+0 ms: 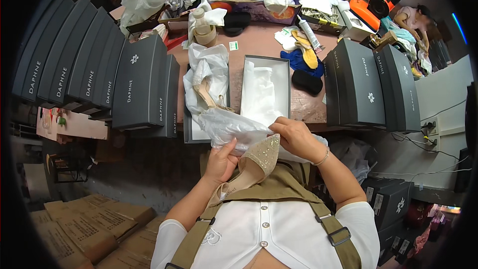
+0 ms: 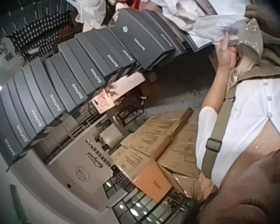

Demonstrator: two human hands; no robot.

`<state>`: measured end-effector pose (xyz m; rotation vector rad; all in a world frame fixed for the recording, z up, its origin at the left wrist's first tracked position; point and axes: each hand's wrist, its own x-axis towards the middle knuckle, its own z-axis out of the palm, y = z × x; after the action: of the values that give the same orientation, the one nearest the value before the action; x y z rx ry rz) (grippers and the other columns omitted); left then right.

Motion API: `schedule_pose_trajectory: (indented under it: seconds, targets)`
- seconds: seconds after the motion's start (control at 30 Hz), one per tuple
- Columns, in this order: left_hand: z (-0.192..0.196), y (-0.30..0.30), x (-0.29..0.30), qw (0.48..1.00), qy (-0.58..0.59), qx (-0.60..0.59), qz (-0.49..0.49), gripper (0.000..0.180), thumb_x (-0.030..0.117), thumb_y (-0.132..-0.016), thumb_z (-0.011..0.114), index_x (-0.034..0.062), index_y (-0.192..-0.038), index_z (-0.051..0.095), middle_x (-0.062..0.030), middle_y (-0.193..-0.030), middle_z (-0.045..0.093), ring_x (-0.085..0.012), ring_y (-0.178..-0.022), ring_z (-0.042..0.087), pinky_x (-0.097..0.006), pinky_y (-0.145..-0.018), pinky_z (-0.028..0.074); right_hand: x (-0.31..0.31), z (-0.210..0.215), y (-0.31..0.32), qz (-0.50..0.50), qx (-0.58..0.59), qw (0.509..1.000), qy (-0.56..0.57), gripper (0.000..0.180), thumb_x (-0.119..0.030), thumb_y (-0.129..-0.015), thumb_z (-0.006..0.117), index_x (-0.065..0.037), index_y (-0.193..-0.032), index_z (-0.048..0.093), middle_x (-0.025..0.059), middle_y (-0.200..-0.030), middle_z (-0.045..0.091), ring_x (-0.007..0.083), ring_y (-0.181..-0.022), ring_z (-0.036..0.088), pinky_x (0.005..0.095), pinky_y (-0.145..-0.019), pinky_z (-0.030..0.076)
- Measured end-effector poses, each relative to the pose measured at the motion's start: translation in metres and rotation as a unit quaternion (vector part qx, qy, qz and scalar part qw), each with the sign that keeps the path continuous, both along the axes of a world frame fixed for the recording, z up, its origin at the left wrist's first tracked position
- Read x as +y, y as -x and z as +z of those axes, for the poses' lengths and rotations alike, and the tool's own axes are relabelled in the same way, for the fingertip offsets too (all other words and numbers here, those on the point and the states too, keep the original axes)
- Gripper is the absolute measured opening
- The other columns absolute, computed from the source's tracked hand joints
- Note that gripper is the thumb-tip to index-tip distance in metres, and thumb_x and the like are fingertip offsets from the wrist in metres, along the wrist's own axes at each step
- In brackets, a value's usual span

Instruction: Packing a pair of high-heeled shoes into a box with protective tissue paper.

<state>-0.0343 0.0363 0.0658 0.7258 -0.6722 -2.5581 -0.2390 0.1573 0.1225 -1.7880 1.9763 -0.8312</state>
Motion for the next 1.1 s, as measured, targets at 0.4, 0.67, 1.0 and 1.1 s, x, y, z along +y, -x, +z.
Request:
schedule_pose_trajectory:
  seconds: [0.4, 0.67, 1.0, 1.1]
  targets:
    - [0.012, -0.010, -0.006, 0.928, 0.300, -0.038, -0.216, 0.050, 0.002, -0.084, 0.052, 0.0002, -0.134, 0.046, -0.0132, -0.134, 0.051, -0.0265, -0.124, 0.049, -0.034, -0.105, 0.035, 0.024, 0.016, 0.006, 0.027, -0.223, 0.966, -0.127, 0.013, -0.010, -0.092, 0.057, 0.002, -0.096, 0.060, 0.0109, -0.073, 0.056, 0.0157, -0.069, 0.053, 0.0316, -0.064, 0.044]
    - [0.034, -0.001, -0.005, 0.702, 0.567, -0.093, -0.420, 0.052, 0.014, -0.085, 0.055, 0.0052, -0.135, 0.045, -0.0199, -0.133, 0.049, -0.0336, -0.125, 0.046, -0.034, -0.104, 0.036, -0.018, 0.012, 0.036, 0.162, -0.460, 0.849, -0.204, 0.041, -0.022, -0.092, 0.058, 0.000, -0.126, 0.056, 0.0095, -0.116, 0.064, 0.0175, -0.105, 0.059, 0.0286, -0.089, 0.047]
    - [0.012, 0.008, -0.031, 0.853, 0.305, -0.118, -0.408, 0.048, 0.013, -0.087, 0.061, 0.0017, -0.132, 0.050, -0.0086, -0.128, 0.054, -0.0192, -0.117, 0.051, -0.030, -0.098, 0.042, -0.068, 0.073, 0.014, 0.166, -0.499, 0.844, 0.101, 0.025, -0.015, -0.085, 0.066, 0.003, -0.102, 0.065, 0.0102, -0.096, 0.063, 0.0196, -0.090, 0.059, 0.0328, -0.084, 0.046]
    - [0.000, -0.002, -0.016, 0.895, 0.237, -0.197, -0.322, 0.044, 0.009, -0.087, 0.060, -0.0009, -0.128, 0.051, -0.0084, -0.123, 0.057, -0.0178, -0.111, 0.053, -0.030, -0.096, 0.041, -0.051, 0.055, 0.040, 0.123, -0.604, 0.781, 0.100, 0.068, -0.030, -0.085, 0.068, 0.003, -0.138, 0.040, 0.0194, -0.129, 0.054, 0.0258, -0.119, 0.053, 0.0383, -0.100, 0.042]
